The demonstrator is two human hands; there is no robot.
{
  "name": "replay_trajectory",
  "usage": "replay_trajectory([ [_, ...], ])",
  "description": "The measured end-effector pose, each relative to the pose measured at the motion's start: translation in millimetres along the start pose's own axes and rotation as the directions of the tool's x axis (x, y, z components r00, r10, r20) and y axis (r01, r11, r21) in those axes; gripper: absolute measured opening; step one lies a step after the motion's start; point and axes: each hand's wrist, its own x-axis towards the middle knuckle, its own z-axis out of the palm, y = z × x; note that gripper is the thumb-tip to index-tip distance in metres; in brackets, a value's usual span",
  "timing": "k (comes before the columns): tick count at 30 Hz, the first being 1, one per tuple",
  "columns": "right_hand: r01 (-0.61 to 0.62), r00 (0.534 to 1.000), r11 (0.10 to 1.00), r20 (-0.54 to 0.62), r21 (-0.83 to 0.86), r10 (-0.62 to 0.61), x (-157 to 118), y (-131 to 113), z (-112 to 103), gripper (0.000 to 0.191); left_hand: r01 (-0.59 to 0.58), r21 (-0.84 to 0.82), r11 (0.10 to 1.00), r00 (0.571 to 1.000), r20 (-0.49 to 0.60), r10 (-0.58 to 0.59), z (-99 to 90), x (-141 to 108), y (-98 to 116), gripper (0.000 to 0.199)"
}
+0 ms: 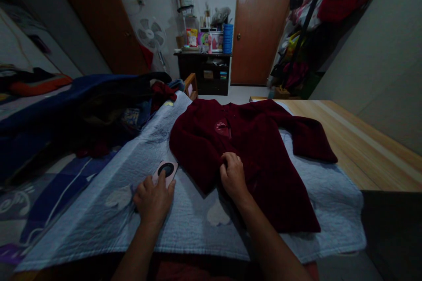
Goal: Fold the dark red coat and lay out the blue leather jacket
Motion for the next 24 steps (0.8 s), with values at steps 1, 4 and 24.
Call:
replay_trajectory([
  [1,0.013,1.0,1.0,0.003,0.016,-0.013,-1,-4,1,0.023,0.003,-0.004,1.0,1.0,0.002,-0.003,0.1,0,0,0.051],
  [4,0.038,0.999,0.997,0.027,0.066,-0.04,-5,-14,3,0.022,0.017,-0.02,1.0,1.0,0.003,-0.017,-0.1,1,0,0.049],
  [24,0.181,0.938,0.964,0.259,0.195,-0.229,-39,-60,11,0.02,0.089,-0.072,0.993,0.996,0.03,-0.087,2.0,8,-6,0.049],
])
